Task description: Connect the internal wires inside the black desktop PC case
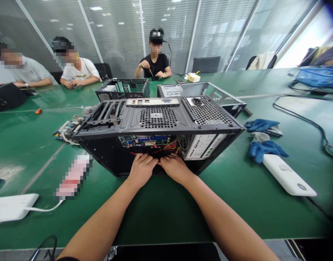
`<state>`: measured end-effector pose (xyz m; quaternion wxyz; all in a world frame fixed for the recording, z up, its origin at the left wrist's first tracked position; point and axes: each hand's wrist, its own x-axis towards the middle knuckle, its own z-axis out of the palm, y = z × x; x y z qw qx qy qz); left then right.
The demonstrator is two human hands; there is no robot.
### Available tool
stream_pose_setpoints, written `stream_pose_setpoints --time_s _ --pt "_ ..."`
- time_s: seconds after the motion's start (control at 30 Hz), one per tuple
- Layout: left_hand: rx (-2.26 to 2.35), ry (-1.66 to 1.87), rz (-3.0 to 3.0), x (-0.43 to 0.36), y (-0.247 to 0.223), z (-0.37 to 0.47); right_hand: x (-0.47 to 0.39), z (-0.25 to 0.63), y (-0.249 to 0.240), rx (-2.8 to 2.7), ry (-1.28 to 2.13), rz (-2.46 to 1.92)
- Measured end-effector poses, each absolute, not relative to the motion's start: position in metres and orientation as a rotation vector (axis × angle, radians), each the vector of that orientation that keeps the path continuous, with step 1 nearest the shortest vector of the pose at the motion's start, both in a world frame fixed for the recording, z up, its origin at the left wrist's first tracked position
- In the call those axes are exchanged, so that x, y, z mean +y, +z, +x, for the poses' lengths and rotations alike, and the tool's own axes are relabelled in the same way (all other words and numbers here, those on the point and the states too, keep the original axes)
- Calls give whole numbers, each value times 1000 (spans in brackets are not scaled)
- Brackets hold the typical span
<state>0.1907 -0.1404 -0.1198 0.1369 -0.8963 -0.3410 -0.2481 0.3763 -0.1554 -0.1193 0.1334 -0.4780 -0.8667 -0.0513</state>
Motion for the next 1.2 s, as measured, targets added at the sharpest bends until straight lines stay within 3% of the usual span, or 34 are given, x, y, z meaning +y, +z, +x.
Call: stream_pose_setpoints --time_s 1.2 --pt "-978 -847 -2579 -142 -122 191 -154 381 -120 -2542 -57 -1407"
